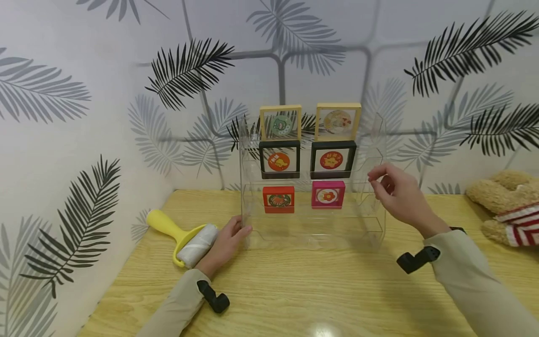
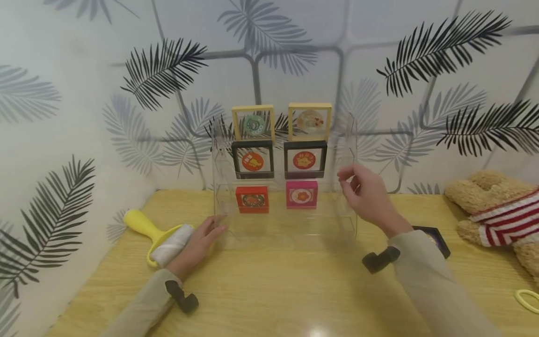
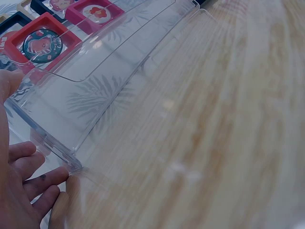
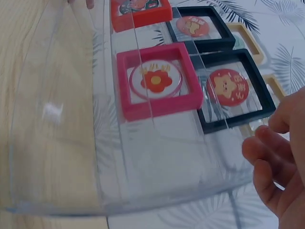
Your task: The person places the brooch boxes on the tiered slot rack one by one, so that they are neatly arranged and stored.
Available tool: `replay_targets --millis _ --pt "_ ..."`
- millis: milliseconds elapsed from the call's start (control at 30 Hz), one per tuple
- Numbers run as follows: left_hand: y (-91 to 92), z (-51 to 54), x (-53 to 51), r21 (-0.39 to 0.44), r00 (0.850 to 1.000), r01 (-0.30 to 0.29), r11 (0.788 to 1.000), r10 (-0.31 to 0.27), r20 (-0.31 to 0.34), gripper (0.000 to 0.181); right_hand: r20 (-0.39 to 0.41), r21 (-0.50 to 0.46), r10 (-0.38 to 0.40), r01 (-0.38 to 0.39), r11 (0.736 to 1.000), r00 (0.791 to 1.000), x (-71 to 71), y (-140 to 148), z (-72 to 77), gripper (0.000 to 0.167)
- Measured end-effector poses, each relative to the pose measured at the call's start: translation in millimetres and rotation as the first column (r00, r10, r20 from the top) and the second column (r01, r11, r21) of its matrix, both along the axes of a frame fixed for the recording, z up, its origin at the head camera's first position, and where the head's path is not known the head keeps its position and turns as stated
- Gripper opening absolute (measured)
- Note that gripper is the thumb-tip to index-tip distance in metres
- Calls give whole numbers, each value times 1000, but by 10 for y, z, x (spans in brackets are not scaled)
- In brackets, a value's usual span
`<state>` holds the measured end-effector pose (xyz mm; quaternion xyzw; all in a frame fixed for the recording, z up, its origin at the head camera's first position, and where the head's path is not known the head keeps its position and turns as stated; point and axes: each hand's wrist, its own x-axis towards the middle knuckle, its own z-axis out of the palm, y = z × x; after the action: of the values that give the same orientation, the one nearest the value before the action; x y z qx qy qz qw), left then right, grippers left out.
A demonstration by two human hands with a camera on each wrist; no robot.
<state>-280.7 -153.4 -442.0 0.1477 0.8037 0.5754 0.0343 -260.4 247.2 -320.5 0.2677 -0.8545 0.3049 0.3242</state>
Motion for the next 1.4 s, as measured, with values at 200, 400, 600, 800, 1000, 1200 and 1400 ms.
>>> replay_targets --millis 200,400,600,800,1000,1200,1400 --pt "10 15 14 5 1000 -13 1000 13 -4 50 -9 -85 -106 105 991 994 98 236 -120 14" --pt "20 27 10 -10 1000 -20 1000 20 -10 51 78 -92 -193 200 976 978 216 516 -242 13" --pt "20 18 -19 6 1000 -5 1000 5 1 50 136 28 -316 316 948 939 312 858 -328 15" --pt "27 16 -16 5 1000 -12 1000 12 -11 50 301 223 -394 338 914 868 311 1273 -474 26" --pt "15 17 25 0 1000 -22 1000 22 -20 49 539 247 -391 304 920 746 308 1660 -746 57" --pt "17 22 25 -2 1000 -19 1000 19 -20 47 651 284 -323 174 943 687 356 1857 -877 77" --pt "-1 -2 -6 -1 1000 -4 1000 4 -11 50 628 305 -297 124 944 720 332 1922 -1001 86"
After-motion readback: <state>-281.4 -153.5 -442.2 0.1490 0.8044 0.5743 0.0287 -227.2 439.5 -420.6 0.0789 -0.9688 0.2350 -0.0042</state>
